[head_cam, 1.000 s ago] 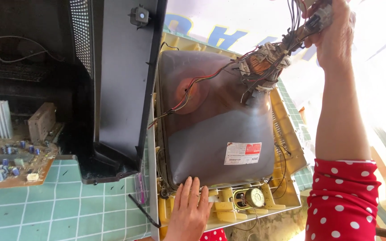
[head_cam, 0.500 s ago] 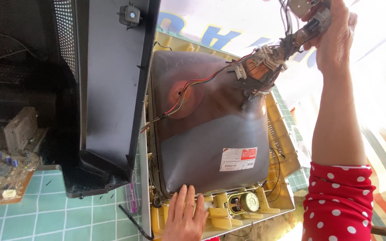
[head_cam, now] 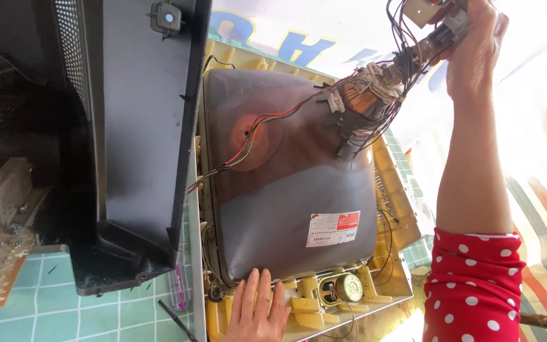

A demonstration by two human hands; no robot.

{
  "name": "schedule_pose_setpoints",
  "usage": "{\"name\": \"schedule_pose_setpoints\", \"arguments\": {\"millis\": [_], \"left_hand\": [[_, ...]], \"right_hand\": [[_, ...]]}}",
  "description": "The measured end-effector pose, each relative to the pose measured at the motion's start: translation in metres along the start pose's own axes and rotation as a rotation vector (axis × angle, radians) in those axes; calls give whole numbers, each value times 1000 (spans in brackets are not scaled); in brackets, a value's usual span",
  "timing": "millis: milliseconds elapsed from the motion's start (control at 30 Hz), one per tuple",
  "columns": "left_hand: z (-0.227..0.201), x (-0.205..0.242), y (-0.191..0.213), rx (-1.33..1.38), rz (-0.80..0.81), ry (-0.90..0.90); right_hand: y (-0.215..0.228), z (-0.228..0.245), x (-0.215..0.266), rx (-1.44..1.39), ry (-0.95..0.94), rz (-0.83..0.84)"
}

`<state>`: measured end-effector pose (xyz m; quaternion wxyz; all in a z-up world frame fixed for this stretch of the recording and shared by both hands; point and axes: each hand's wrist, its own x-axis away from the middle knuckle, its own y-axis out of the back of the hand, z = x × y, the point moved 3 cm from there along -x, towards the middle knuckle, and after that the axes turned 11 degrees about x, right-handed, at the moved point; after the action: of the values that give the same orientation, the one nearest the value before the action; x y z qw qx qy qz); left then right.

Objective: The person works on the internal components of a disassembled CRT television, focusing on the neck of the picture tube. They handle a small circuit board and various wires connected to the tube's base, repeatedly attaching and detaching the board while manipulating the wiring.

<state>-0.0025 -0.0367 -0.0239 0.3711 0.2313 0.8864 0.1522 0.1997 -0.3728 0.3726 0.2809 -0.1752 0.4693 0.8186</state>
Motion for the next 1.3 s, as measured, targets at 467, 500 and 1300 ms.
{"name": "schedule_pose_setpoints", "arguments": {"millis": [467, 500, 1300], "left_hand": [[5, 10, -16, -48, -2, -9], [5, 11, -17, -48, 6, -7], [5, 13, -23, -94, -108, 12]], "right_hand": [[-4, 17, 2, 70, -57, 14], [-5, 21, 0, 107, -45, 3], [-7, 37, 5, 105, -171, -7]]}}
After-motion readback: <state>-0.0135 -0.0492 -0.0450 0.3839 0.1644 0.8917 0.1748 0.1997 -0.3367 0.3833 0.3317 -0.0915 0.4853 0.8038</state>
